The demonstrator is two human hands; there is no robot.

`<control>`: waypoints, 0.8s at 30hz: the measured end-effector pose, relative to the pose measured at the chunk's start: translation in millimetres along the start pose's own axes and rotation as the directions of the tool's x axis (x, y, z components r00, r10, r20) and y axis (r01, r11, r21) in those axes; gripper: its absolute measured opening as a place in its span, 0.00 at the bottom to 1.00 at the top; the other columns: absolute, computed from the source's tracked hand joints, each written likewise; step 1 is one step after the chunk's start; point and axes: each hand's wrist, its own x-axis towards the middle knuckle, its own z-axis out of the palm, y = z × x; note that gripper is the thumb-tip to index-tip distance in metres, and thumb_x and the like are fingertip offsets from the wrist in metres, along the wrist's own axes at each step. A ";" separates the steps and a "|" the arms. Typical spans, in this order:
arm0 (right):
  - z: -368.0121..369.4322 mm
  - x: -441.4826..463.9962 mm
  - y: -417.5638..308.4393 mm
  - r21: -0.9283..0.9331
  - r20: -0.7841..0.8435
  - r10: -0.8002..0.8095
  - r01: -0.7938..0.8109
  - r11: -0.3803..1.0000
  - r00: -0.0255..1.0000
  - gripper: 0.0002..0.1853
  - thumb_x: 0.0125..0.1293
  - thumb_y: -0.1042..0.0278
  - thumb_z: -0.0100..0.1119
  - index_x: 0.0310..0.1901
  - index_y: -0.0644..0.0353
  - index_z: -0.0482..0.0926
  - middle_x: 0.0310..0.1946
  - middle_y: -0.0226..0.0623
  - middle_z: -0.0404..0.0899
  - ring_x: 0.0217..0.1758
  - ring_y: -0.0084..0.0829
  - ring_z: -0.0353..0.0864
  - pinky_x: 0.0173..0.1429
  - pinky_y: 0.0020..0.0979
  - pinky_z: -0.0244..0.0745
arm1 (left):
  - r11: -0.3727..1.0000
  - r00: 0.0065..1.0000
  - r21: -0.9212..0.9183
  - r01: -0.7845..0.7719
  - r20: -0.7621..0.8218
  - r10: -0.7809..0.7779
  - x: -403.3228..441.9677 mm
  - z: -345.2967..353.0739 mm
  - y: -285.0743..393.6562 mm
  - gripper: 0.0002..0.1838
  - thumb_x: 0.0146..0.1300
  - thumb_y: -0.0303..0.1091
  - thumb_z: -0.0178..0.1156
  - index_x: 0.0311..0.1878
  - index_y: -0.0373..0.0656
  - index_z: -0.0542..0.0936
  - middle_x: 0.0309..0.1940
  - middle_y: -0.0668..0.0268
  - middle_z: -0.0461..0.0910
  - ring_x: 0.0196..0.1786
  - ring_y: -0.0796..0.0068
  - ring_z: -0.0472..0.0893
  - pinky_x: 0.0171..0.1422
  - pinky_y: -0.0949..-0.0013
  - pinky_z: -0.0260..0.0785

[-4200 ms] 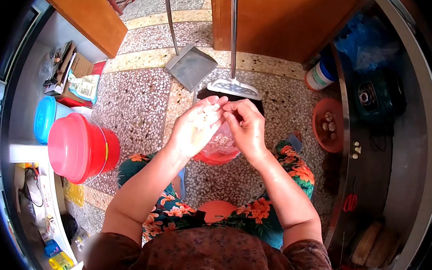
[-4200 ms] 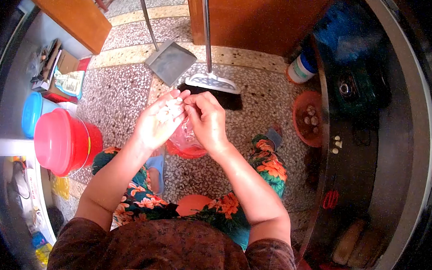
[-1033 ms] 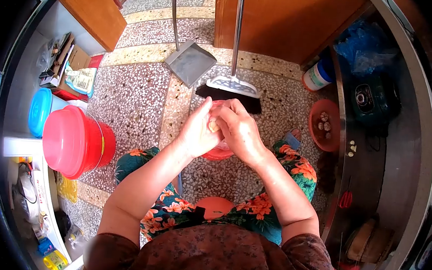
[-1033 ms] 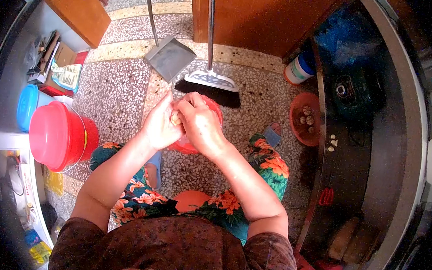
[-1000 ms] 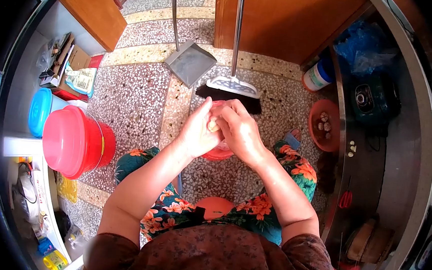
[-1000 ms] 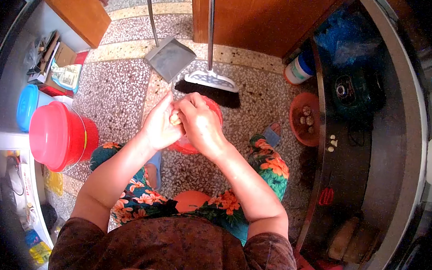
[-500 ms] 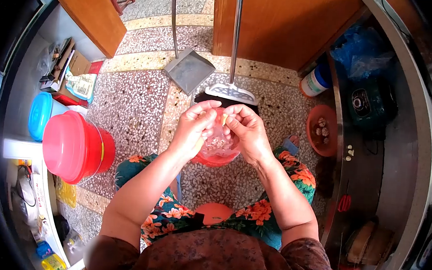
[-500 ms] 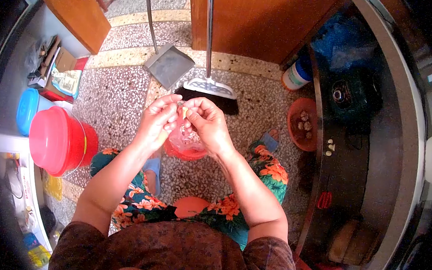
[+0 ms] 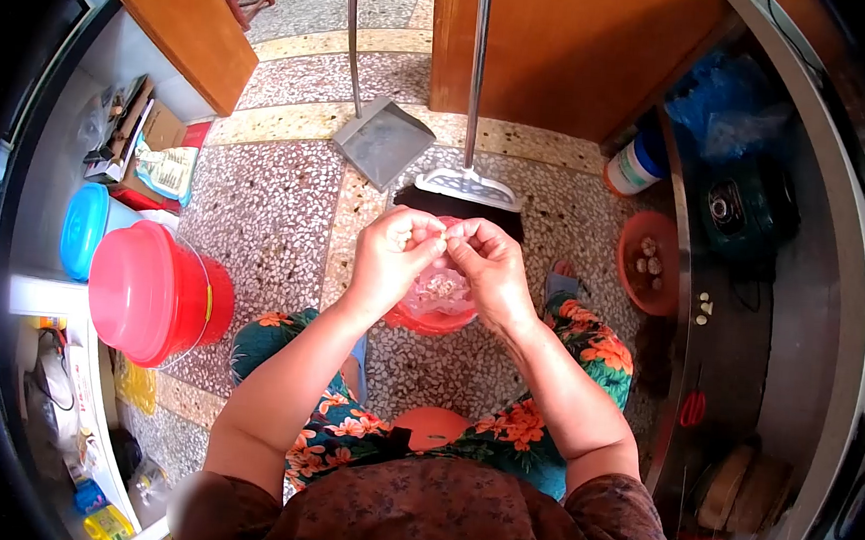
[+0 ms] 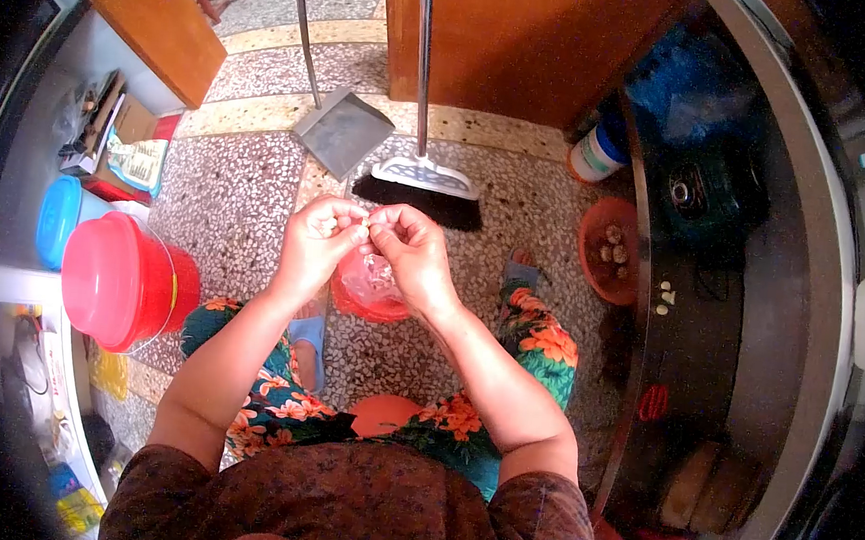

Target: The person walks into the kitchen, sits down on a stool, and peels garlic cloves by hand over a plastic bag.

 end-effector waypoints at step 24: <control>-8.0 2.8 0.8 -0.126 -0.032 -0.007 0.003 0.992 0.999 0.07 0.68 0.71 0.52 0.34 0.65 0.75 0.25 0.30 0.76 0.27 0.20 0.75 0.33 0.23 0.71 | 0.931 0.972 0.283 -0.233 0.083 0.218 0.2 4.3 -3.9 0.06 0.56 0.17 0.60 0.37 0.36 0.79 0.29 0.69 0.73 0.32 0.83 0.74 0.35 0.78 0.68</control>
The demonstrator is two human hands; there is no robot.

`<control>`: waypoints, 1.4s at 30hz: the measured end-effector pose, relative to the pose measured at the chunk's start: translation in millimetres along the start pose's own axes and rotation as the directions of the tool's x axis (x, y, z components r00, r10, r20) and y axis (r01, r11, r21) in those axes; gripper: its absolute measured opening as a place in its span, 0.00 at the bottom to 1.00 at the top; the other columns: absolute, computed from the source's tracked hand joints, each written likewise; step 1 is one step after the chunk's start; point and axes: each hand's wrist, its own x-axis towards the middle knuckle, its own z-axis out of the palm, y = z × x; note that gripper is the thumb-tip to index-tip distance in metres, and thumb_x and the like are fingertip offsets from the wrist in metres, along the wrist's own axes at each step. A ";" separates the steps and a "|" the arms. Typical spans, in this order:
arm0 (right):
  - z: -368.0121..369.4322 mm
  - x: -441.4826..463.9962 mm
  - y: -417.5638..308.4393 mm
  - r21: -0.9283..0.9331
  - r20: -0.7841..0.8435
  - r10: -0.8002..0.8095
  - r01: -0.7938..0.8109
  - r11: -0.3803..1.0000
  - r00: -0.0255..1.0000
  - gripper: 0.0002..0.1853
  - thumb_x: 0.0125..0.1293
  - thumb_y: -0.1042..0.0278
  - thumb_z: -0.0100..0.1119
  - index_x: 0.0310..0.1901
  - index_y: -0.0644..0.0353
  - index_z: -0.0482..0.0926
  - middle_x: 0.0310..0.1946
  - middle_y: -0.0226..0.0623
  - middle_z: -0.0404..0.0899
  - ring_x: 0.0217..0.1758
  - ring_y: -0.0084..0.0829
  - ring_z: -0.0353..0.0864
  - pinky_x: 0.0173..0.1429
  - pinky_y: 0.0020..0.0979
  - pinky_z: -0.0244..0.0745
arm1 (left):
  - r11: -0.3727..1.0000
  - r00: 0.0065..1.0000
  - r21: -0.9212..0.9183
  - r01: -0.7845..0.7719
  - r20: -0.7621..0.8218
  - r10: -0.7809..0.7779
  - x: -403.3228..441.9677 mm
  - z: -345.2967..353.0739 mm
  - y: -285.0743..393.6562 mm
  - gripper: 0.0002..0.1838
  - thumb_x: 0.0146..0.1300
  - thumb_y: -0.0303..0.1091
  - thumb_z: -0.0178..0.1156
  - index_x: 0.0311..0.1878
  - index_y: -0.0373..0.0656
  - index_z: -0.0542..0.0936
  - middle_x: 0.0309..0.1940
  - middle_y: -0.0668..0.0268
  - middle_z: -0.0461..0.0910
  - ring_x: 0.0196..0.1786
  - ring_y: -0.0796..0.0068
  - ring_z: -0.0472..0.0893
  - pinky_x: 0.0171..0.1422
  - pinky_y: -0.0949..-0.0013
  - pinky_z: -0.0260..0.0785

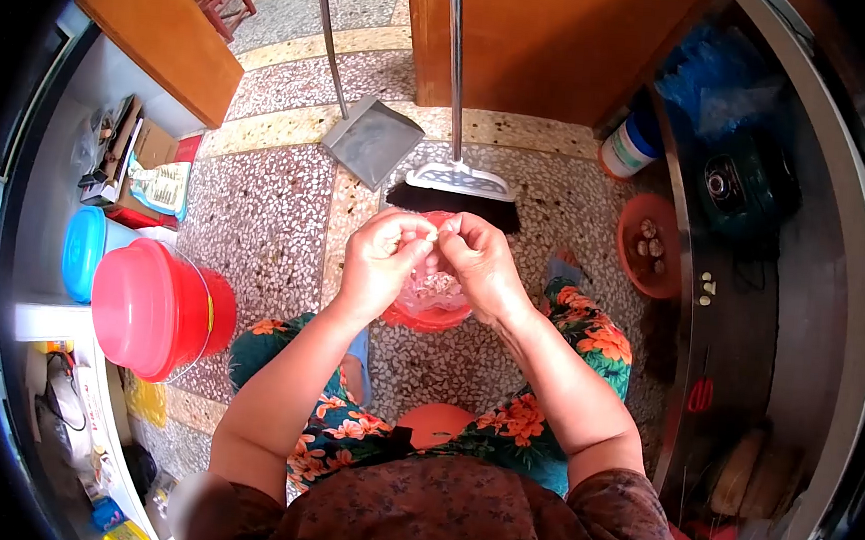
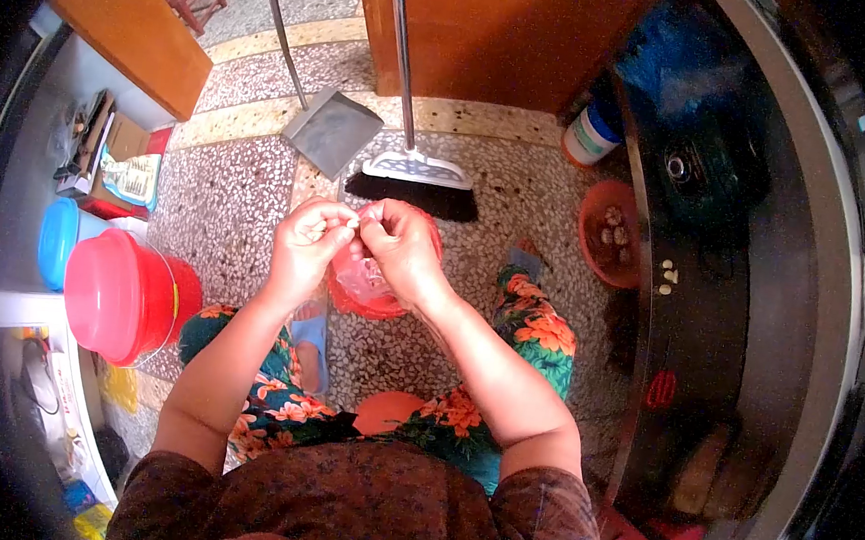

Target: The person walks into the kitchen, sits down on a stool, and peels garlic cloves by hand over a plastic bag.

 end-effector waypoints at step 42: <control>-44.8 49.1 190.1 -0.927 -0.088 0.033 -0.094 0.363 0.996 0.08 0.53 0.73 0.52 0.33 0.61 0.80 0.33 0.53 0.80 0.42 0.52 0.80 0.48 0.44 0.74 | 0.807 0.879 -0.395 0.439 0.001 -0.478 -6.4 -32.3 7.4 0.05 0.64 0.26 0.59 0.42 0.37 0.79 0.30 0.73 0.75 0.27 0.91 0.66 0.29 0.85 0.59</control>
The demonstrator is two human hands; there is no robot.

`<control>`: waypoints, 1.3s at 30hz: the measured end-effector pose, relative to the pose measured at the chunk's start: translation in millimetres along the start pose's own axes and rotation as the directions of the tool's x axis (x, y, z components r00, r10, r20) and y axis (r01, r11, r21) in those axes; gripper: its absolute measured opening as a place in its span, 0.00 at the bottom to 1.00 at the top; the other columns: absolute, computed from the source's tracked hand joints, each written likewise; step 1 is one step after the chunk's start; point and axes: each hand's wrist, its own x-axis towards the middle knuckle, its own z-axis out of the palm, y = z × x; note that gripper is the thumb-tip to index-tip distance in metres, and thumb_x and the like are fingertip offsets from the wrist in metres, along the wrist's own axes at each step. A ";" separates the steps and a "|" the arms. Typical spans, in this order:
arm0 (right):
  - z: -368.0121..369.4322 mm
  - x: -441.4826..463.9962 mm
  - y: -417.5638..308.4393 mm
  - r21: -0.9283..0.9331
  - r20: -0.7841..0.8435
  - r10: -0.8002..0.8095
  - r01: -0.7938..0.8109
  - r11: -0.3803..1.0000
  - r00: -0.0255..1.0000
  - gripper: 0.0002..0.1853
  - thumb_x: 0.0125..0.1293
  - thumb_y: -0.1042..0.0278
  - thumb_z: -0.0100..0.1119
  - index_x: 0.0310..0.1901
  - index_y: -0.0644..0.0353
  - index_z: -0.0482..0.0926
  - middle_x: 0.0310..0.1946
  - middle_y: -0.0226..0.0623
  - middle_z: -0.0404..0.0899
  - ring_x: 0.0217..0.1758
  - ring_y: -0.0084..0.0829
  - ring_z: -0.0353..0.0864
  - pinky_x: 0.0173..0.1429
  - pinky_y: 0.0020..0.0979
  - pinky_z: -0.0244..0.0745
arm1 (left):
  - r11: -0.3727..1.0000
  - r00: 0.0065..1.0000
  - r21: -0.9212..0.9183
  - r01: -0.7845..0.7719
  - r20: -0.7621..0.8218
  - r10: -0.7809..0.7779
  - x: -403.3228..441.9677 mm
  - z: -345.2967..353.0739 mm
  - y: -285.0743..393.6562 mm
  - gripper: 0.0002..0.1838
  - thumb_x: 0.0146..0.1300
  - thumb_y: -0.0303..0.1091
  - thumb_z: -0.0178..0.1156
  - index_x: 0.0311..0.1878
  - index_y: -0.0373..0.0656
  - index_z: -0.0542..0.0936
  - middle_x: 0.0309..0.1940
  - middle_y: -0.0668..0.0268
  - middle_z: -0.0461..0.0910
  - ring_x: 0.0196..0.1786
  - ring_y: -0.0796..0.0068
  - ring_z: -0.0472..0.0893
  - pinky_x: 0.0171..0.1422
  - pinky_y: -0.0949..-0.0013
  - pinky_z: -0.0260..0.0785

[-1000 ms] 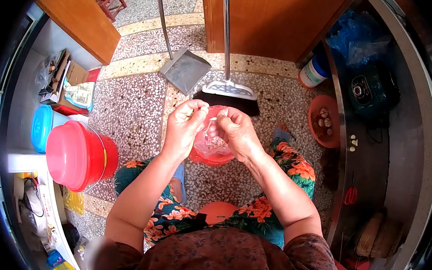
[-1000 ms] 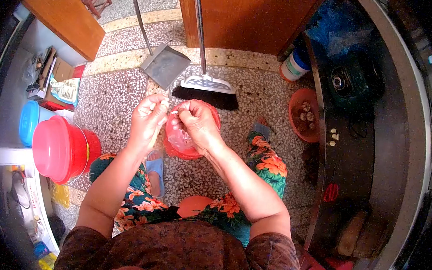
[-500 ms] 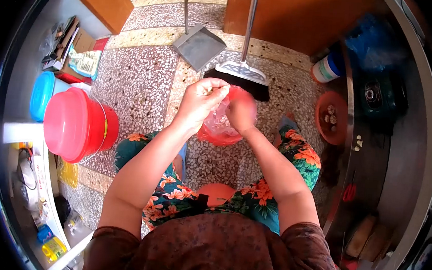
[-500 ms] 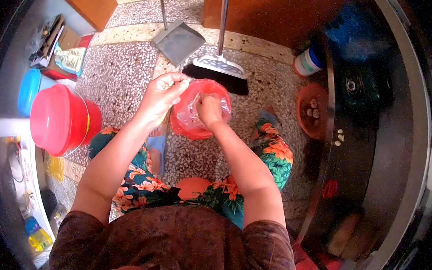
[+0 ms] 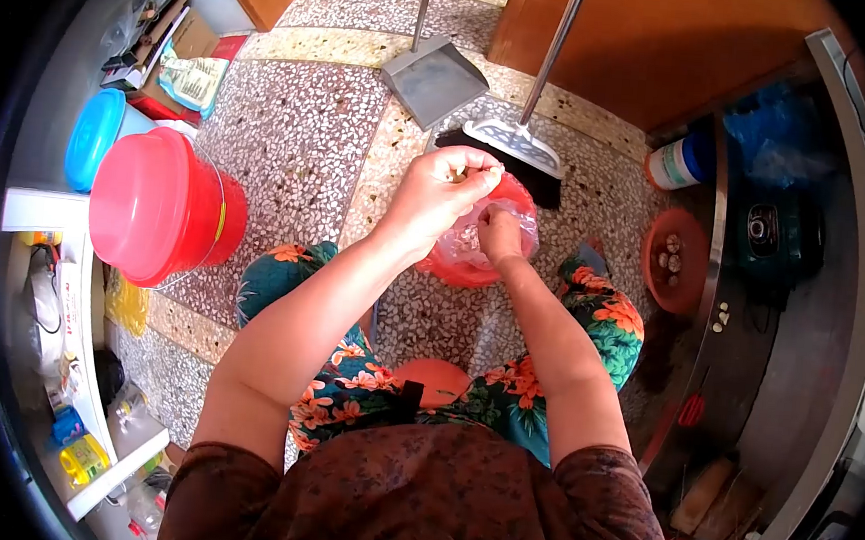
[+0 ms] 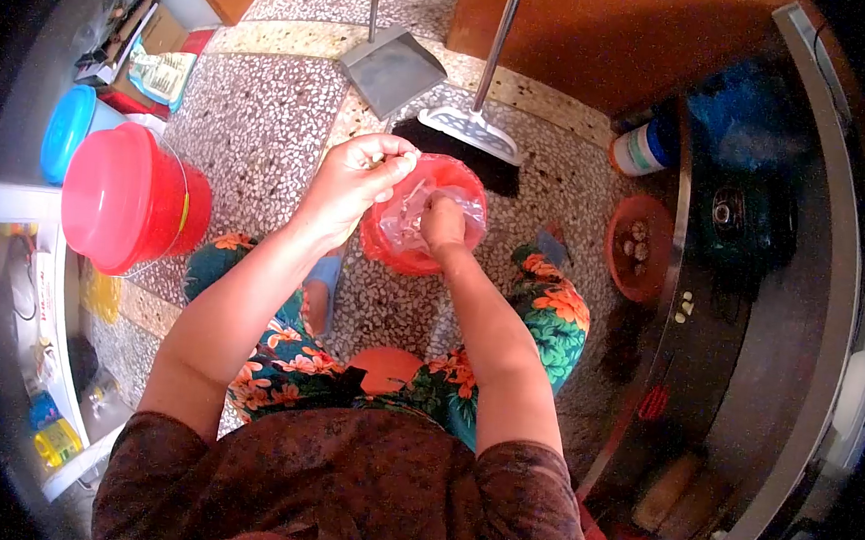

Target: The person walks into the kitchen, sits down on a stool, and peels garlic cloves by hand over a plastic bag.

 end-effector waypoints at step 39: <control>-19.9 -2.6 -16.2 -0.040 0.033 0.058 -0.057 0.998 0.998 0.08 0.54 0.69 0.59 0.35 0.61 0.78 0.31 0.49 0.81 0.38 0.48 0.81 0.45 0.42 0.74 | 0.999 1.000 0.042 -0.010 0.001 0.010 1.9 -0.1 -0.7 0.06 0.64 0.28 0.59 0.42 0.38 0.79 0.29 0.74 0.76 0.27 0.90 0.67 0.30 0.84 0.60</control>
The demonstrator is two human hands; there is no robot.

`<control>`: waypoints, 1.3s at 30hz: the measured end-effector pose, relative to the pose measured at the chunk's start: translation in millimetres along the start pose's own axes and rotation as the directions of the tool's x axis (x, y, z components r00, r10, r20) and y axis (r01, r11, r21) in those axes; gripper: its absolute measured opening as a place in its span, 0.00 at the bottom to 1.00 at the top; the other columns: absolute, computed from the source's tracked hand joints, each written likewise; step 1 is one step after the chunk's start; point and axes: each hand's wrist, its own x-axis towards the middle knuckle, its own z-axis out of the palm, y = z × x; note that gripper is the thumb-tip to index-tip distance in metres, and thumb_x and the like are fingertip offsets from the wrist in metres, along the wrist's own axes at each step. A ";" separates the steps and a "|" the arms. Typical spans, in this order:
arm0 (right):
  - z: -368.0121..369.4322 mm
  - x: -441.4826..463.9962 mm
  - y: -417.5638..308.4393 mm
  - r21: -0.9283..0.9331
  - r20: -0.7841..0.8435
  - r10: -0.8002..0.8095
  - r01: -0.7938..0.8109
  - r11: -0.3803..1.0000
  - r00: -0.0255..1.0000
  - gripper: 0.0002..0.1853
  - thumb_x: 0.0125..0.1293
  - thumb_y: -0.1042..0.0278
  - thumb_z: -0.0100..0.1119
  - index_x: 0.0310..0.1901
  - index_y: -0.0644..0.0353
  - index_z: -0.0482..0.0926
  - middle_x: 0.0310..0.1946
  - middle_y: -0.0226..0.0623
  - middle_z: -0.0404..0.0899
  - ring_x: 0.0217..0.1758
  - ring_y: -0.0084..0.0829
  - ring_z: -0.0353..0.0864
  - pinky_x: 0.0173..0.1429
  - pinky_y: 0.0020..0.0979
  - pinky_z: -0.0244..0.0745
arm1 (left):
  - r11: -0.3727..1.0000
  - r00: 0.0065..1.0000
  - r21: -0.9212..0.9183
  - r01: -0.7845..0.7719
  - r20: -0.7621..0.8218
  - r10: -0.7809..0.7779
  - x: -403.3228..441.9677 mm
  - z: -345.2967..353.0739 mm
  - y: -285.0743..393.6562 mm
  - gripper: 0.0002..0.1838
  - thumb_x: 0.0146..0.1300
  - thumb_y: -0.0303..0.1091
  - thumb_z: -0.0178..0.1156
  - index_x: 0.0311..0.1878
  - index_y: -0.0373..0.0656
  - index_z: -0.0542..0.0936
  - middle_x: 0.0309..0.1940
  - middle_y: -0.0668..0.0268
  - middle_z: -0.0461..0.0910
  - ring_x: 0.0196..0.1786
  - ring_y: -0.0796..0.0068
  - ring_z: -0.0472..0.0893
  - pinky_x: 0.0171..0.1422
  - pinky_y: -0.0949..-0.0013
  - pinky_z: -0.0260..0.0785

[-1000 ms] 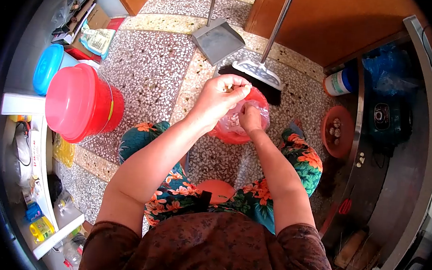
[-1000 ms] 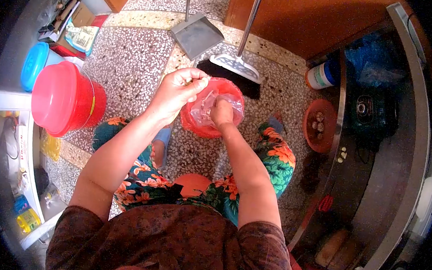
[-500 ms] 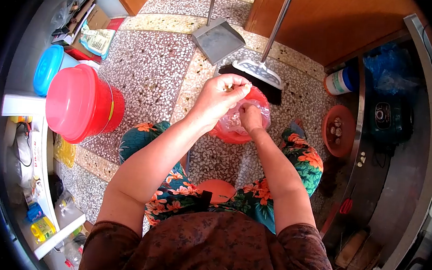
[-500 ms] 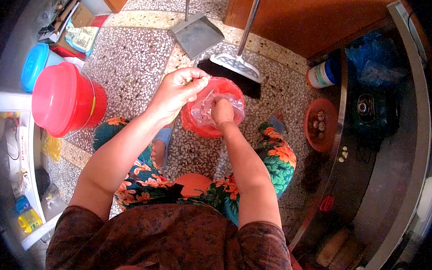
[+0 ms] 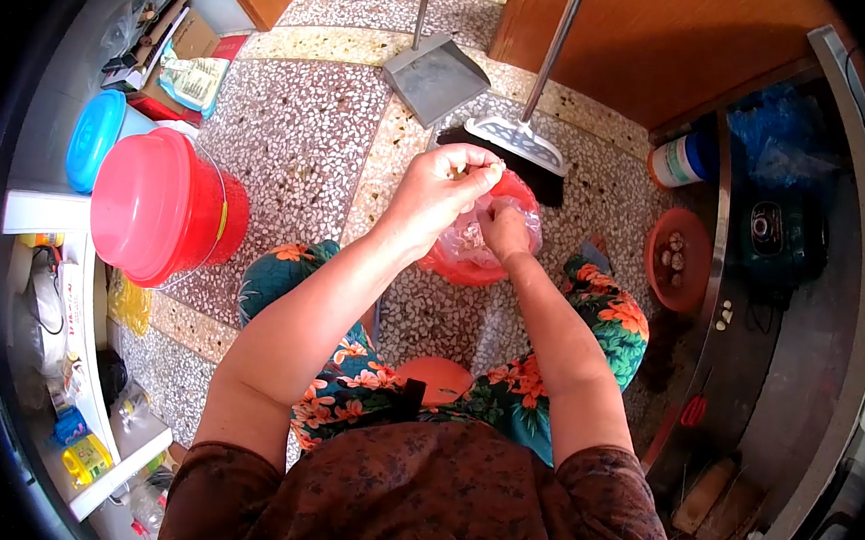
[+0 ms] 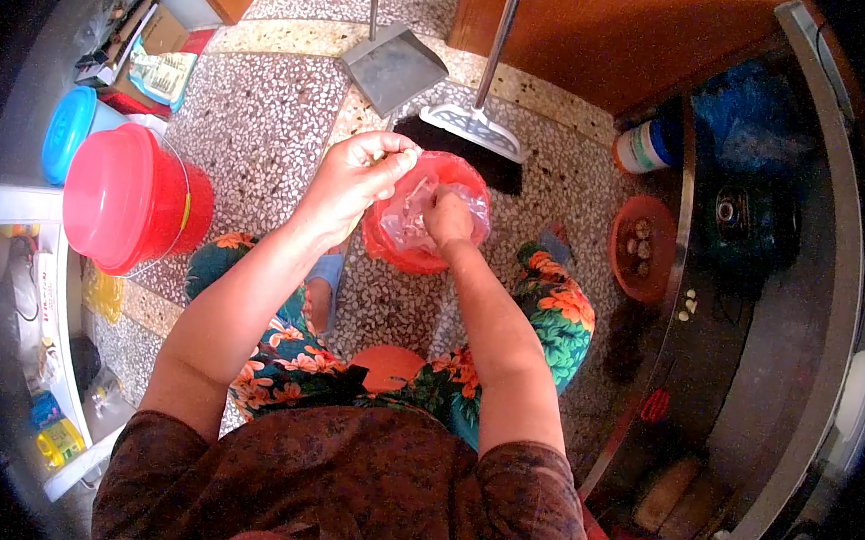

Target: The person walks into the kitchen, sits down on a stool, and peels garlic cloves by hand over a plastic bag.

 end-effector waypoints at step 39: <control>-135.1 -70.8 -83.6 0.926 -0.178 -0.204 0.234 0.295 0.963 0.05 0.63 0.76 0.61 0.35 0.63 0.74 0.30 0.24 0.75 0.33 0.14 0.73 0.38 0.18 0.71 | 0.986 0.985 -0.160 -0.041 0.160 0.067 4.2 20.7 -13.8 0.09 0.63 0.24 0.59 0.46 0.36 0.79 0.36 0.69 0.79 0.28 0.90 0.68 0.31 0.86 0.60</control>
